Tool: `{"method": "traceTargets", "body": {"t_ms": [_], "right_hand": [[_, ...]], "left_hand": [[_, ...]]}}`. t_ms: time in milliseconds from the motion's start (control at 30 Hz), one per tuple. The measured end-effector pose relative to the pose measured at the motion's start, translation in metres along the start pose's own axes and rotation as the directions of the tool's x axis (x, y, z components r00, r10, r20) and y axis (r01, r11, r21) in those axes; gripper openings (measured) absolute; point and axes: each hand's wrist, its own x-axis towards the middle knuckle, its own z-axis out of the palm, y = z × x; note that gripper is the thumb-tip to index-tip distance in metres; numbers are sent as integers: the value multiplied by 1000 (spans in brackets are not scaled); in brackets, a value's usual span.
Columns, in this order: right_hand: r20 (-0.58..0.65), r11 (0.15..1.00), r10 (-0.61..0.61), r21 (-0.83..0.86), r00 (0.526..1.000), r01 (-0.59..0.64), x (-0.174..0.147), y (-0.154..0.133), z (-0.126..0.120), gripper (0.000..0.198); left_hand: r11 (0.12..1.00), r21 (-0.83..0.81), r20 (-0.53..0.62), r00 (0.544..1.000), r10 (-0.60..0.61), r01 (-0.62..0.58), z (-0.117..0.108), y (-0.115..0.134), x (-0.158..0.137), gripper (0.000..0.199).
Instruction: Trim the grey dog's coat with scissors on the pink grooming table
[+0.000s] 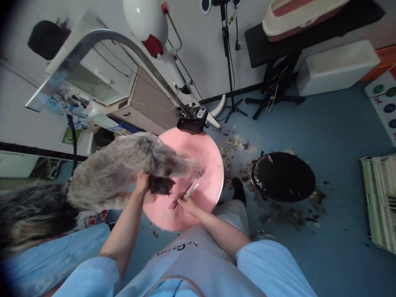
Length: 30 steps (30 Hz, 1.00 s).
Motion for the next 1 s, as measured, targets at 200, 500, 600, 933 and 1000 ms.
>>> {"method": "traceTargets", "body": {"t_ms": [200,500,600,933,1000], "right_hand": [[-113,952,260,-136,959,-274,-38,10,-40,30],[378,843,446,126,811,-523,-85,-83,26,36],[400,866,311,254,862,-431,-94,-118,68,35],[484,758,276,421,830,-498,-80,-146,88,35],[488,748,289,422,824,-513,-75,-142,88,35]], "left_hand": [[999,26,2,1000,22,-22,2,5,-3,15],[1000,8,-31,999,24,-24,1,-3,-4,16],[1000,-12,-31,999,-9,9,0,-6,-6,15],[999,-37,-47,999,19,-21,-9,-20,-4,8],[999,-33,-48,999,17,-19,-9,-18,-5,8]]}}
